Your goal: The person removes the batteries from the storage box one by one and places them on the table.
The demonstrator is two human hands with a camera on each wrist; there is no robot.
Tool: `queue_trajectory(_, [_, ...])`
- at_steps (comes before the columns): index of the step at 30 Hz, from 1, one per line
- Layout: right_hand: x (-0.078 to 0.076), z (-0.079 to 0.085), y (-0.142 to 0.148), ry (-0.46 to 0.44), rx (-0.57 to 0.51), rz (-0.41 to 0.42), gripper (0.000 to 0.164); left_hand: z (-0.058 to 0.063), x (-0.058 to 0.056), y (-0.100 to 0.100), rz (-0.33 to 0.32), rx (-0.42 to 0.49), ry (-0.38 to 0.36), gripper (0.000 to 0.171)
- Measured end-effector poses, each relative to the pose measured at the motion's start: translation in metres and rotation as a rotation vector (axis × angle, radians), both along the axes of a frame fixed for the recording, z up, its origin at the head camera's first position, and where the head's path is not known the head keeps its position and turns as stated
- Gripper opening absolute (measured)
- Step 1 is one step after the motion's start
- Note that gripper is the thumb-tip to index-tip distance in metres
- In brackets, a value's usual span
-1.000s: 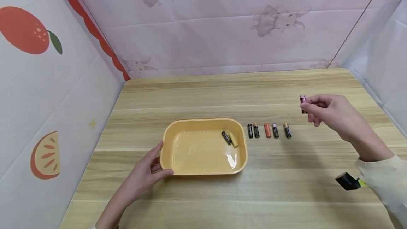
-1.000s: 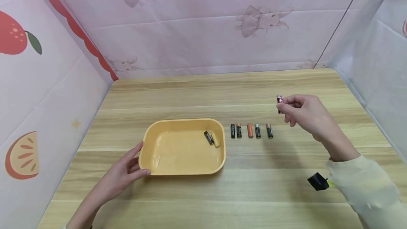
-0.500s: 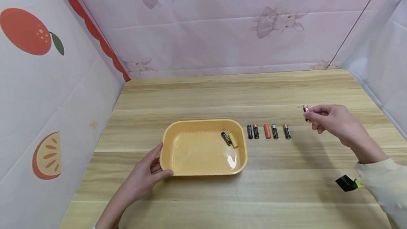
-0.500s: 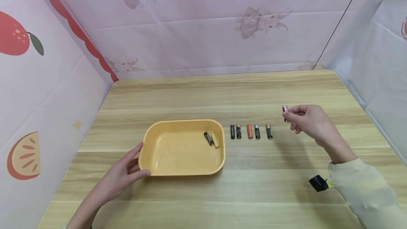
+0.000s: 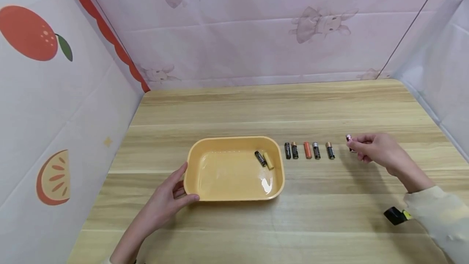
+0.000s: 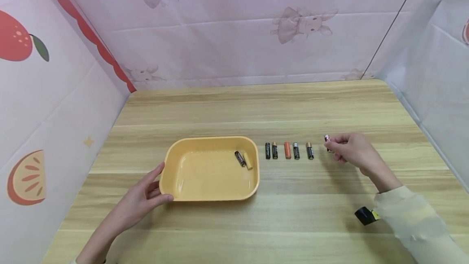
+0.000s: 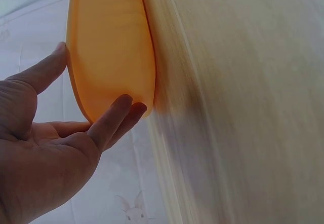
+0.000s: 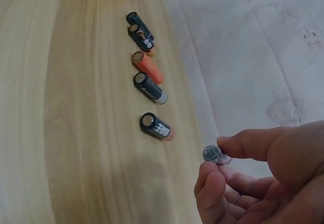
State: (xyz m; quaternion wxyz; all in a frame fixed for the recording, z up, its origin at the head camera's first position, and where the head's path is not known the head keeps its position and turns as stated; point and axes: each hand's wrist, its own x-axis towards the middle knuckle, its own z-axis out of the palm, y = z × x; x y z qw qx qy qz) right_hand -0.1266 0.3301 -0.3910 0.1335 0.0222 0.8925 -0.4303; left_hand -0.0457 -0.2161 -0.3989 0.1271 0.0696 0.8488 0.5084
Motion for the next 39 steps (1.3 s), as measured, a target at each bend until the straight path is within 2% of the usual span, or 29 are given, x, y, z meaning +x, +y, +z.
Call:
queue_trajectory(14, [-0.007, -0.024, -0.007, 0.000, -0.054, 0.017, 0.031, 0.000, 0.001, -0.002, 0.005, 0.007, -0.006, 0.098])
queue_trajectory(17, [-0.007, -0.027, -0.010, 0.000, -0.008, 0.011, 0.030, 0.000, 0.001, -0.002, 0.009, 0.009, -0.010, 0.099])
queue_trajectory(23, [-0.004, -0.028, -0.014, 0.061, 0.138, 0.012, 0.031, -0.001, 0.000, -0.001, 0.007, 0.014, -0.007, 0.099])
queue_trajectory(39, [-0.005, -0.028, -0.015, 0.077, 0.205, 0.030, 0.039, -0.002, 0.000, -0.002, 0.005, 0.025, -0.006, 0.099])
